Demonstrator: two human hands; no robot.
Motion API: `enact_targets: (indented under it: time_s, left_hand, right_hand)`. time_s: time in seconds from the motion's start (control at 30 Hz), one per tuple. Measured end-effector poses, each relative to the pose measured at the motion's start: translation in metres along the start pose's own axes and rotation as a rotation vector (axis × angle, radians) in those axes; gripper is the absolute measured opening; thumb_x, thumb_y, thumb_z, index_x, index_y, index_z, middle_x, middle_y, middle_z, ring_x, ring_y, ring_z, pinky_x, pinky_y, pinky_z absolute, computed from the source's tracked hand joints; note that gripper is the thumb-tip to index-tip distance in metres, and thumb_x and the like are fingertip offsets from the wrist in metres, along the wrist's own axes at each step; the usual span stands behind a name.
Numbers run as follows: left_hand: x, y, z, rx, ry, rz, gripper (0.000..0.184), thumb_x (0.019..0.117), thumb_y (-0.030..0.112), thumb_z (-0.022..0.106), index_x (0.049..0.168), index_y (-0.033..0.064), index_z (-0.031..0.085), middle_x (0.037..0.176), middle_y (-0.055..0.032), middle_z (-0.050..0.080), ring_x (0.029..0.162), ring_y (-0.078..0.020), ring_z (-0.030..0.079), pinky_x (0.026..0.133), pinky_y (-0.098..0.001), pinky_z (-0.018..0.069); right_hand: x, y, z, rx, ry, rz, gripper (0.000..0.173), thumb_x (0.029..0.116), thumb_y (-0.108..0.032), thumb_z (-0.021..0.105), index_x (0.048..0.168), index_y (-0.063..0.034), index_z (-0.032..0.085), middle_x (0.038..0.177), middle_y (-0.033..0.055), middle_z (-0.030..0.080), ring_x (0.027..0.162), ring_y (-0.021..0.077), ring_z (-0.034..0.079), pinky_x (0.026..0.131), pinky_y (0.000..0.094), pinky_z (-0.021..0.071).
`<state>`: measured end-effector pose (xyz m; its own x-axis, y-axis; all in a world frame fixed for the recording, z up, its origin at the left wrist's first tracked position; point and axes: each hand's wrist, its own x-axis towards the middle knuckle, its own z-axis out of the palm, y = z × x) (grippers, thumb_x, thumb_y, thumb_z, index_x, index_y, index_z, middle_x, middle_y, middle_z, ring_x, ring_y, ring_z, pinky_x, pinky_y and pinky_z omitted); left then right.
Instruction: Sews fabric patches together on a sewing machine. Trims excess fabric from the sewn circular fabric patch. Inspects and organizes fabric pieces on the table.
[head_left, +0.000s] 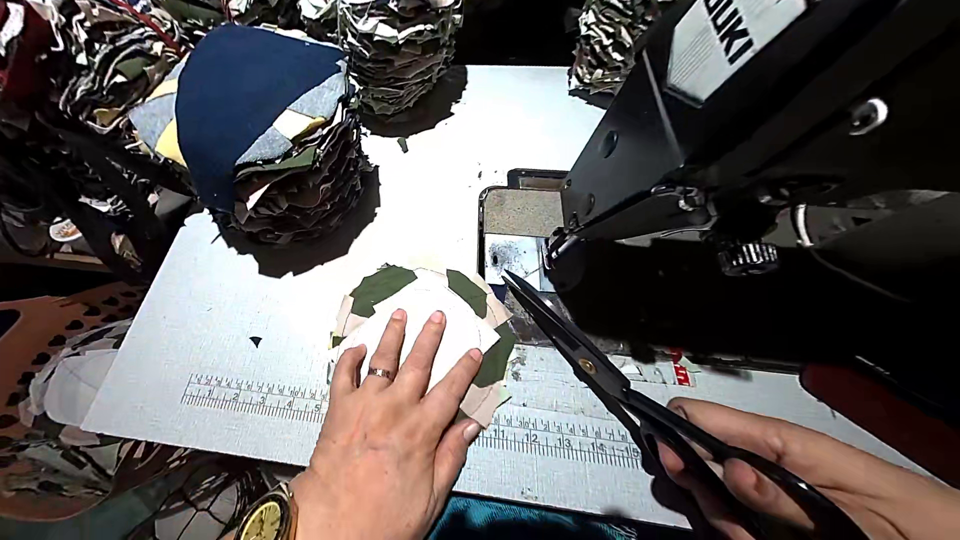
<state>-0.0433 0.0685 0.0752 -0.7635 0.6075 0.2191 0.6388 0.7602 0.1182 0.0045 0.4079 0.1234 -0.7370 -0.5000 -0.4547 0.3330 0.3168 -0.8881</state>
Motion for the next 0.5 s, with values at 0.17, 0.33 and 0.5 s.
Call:
enact_targets:
  time_s: [0.17,0.33,0.5]
  left_hand:
    - [-0.009,0.002,0.005,0.007,0.032,0.012,0.054,0.1053,0.058,0.025,0.148,0.041,0.054,0.164,-0.0042,0.041,0.151,-0.0341,0.034,0.107,-0.0575,0.0353]
    - [-0.016,-0.006,0.001,-0.035,-0.01,0.068,0.073,0.0936,0.079,0.033,0.151,0.0374,0.05,0.165,-0.0041,0.038,0.153,-0.0328,0.032,0.114,-0.0616,0.0292]
    - [-0.025,-0.007,0.002,-0.085,-0.032,0.178,0.072,0.0924,0.075,0.045,0.152,0.0353,0.048,0.166,-0.0072,0.036,0.151,-0.0371,0.033,0.112,-0.061,0.0327]
  right_hand:
    - [0.013,0.009,0.003,-0.007,0.083,-0.061,0.039,0.0973,-0.059,0.059,0.101,-0.0195,0.062,0.069,-0.0049,0.06,0.054,0.0048,0.06,0.048,0.0212,0.0528]
    - [-0.004,0.008,0.006,0.017,0.007,-0.004,0.042,0.0977,-0.058,0.058,0.11,-0.0178,0.061,0.081,-0.0049,0.062,0.066,0.0064,0.062,0.057,0.0243,0.0546]
    - [-0.045,0.011,0.017,-0.152,-0.066,0.002,0.08,0.0931,-0.075,0.049,0.119,0.0003,0.055,0.094,0.009,0.061,0.081,0.0151,0.063,0.067,0.0341,0.0537]
